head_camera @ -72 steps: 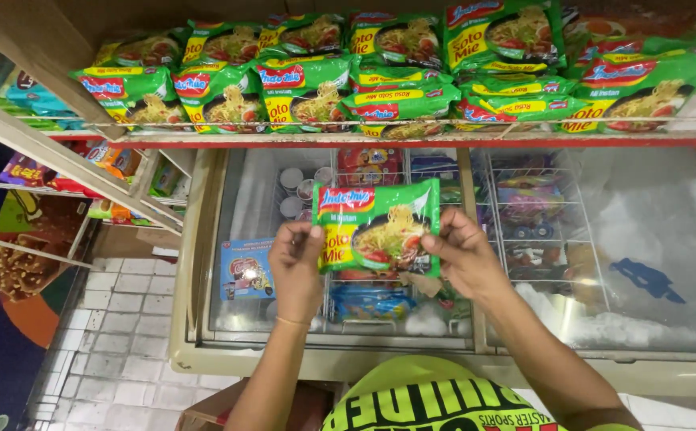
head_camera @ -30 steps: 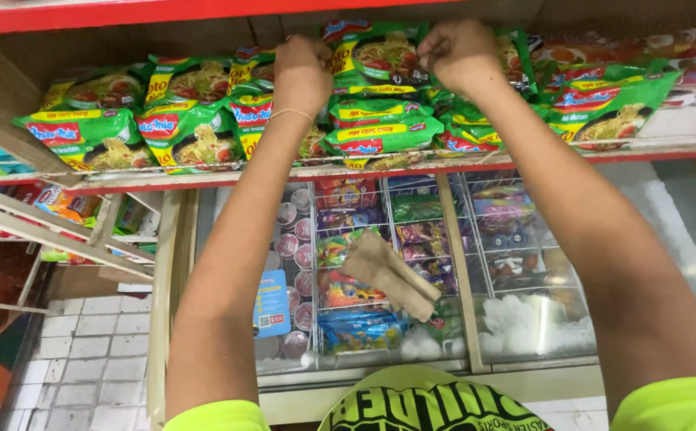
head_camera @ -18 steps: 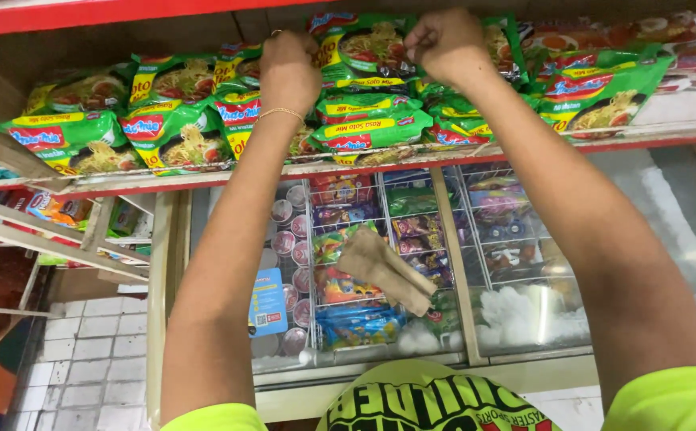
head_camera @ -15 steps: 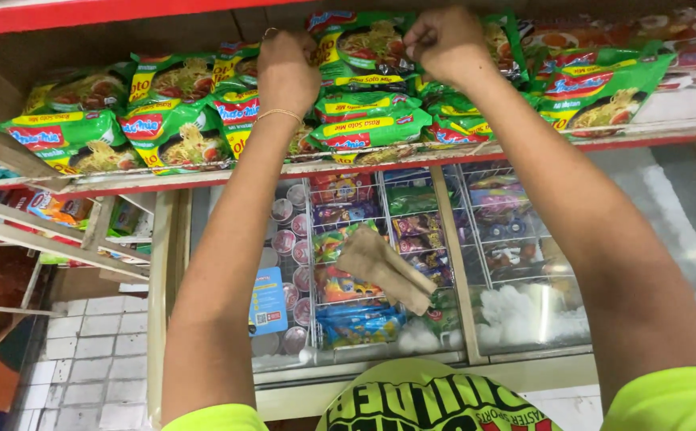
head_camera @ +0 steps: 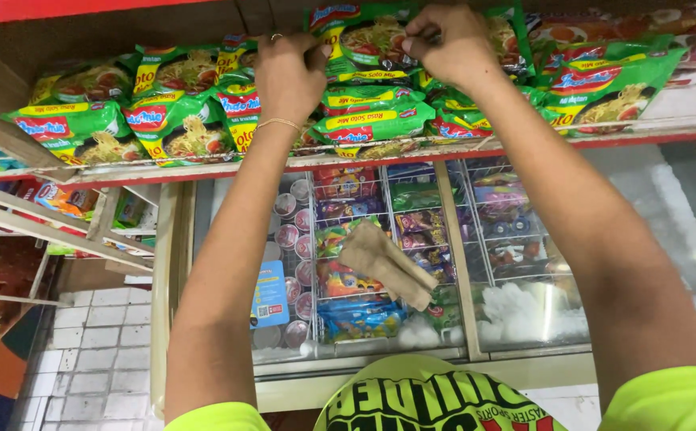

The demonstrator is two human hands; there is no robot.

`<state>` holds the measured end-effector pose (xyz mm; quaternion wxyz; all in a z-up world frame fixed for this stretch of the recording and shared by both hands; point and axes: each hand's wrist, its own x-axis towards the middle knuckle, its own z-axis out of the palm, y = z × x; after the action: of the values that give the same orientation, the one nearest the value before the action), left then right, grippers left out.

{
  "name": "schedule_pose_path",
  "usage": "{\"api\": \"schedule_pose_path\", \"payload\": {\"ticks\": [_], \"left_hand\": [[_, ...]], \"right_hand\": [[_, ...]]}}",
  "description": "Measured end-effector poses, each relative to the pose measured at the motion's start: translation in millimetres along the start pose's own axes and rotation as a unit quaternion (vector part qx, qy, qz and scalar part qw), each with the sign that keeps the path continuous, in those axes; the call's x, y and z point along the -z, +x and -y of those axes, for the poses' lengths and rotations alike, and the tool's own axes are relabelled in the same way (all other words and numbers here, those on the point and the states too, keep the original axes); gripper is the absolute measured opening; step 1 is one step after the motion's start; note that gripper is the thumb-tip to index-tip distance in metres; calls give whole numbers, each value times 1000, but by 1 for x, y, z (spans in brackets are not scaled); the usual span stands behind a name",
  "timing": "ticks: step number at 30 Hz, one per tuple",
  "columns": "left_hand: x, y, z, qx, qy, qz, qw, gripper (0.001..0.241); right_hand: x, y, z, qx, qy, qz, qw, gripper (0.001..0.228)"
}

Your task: Wiping and stocking instant noodle packets onto a shelf from a cardboard box.

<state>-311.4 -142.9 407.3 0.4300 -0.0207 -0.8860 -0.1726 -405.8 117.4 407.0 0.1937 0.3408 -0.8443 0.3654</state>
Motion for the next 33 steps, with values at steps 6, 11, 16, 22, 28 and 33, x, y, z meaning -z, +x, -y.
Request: {"api": "schedule_pose_path", "payload": {"ticks": [6, 11, 16, 22, 28, 33], "left_hand": [[-23, -3, 15, 2, 35, -14, 999, 16], [-20, -2, 13, -6, 36, -23, 999, 13], [35, -15, -15, 2, -41, -34, 999, 10], [83, -141, -35, 54, -267, -137, 952, 10], [95, -354, -62, 337, -216, -134, 907, 6], [138, -487, -87, 502, -86, -152, 847, 4]], "right_hand": [[-6, -4, -6, -19, 18, 16, 1000, 15], [-3, -9, 1, -14, -9, 6, 1000, 19], [27, -42, 57, 71, -61, -89, 992, 19], [12, -181, 95, 67, 229, -246, 940, 10], [-86, -345, 71, -132, 202, -94, 966, 11], [-93, -401, 68, -68, 98, 133, 984, 26]]}}
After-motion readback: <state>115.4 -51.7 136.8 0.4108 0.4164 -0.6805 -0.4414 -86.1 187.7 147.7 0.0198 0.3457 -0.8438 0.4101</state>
